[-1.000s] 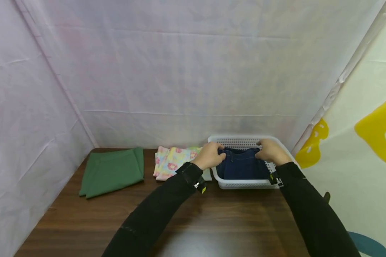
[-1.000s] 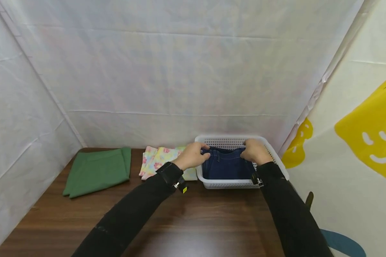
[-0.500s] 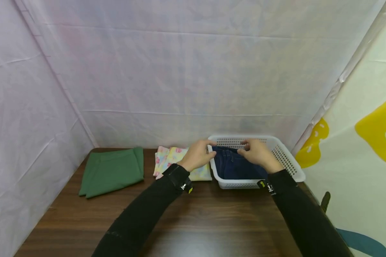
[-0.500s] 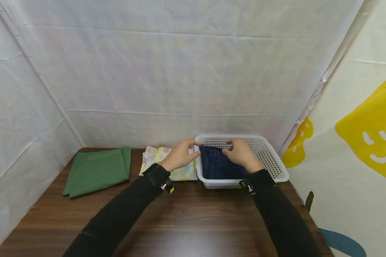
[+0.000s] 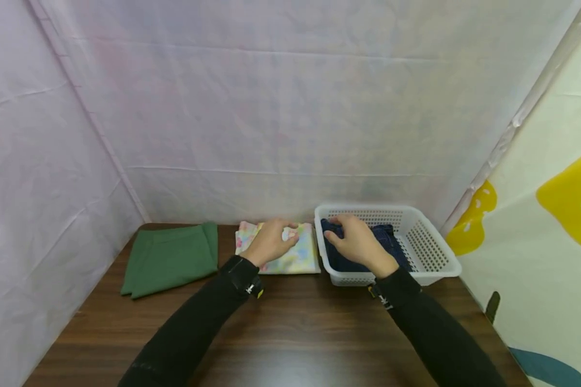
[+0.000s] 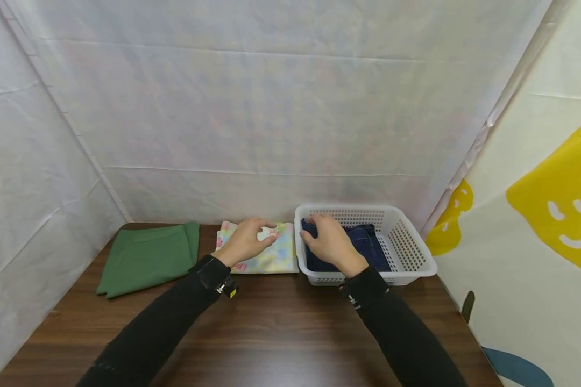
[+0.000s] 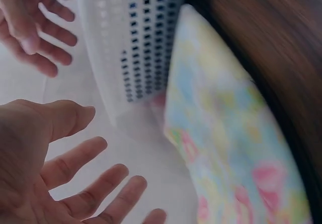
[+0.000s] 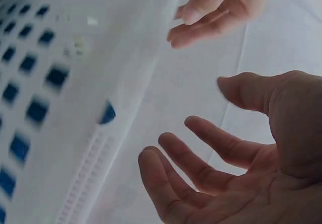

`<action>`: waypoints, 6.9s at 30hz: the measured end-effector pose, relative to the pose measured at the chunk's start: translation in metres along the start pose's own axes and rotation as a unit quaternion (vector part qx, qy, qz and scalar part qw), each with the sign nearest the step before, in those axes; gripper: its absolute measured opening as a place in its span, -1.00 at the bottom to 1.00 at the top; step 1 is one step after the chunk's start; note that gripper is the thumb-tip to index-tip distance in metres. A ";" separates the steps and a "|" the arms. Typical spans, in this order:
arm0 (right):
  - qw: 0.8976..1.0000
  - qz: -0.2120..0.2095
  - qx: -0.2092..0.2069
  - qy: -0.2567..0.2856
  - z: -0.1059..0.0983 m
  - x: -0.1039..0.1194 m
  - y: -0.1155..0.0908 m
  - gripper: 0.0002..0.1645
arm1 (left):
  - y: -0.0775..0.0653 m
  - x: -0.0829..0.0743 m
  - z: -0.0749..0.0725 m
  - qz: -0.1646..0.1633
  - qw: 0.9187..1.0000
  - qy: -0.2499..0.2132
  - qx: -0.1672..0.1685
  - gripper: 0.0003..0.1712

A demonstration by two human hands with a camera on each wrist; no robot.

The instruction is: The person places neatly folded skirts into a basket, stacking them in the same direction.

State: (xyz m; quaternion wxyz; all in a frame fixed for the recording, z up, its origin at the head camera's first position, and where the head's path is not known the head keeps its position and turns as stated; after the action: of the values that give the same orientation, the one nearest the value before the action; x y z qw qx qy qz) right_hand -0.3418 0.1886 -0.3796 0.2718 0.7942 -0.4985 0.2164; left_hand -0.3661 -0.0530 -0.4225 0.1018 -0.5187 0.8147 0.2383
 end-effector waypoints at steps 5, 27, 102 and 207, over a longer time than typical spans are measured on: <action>0.998 -0.045 0.007 -0.033 0.025 0.017 -0.002 -0.46 | -0.008 0.024 0.002 0.008 1.000 0.019 0.009 -0.56; 0.982 -0.114 0.087 -0.124 0.158 0.016 -0.011 -0.34 | -0.037 0.107 0.032 -0.006 0.994 0.101 0.032 -0.60; 0.975 -0.097 0.172 0.102 0.108 0.033 -0.138 -0.71 | -0.185 0.016 0.002 0.003 0.991 0.069 0.112 -0.33; 0.972 -0.027 0.043 0.228 0.068 0.036 -0.074 0.14 | -0.147 0.021 -0.055 -0.082 0.992 -0.069 0.071 -0.03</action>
State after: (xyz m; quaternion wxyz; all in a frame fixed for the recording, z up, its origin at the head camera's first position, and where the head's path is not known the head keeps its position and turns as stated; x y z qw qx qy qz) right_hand -0.2545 0.1464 -0.4254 0.3494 0.7480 -0.3923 0.4056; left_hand -0.2389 -0.1482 -0.4249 0.2137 -0.5578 0.7752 0.2057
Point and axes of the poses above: each hand's wrist, its own y-axis towards the middle knuckle, its own z-axis out of the palm, x = y × z, the point moved 3 cm from there along y, towards the middle knuckle, and after that the axes turned 13 degrees about y, right-handed, at the moved point
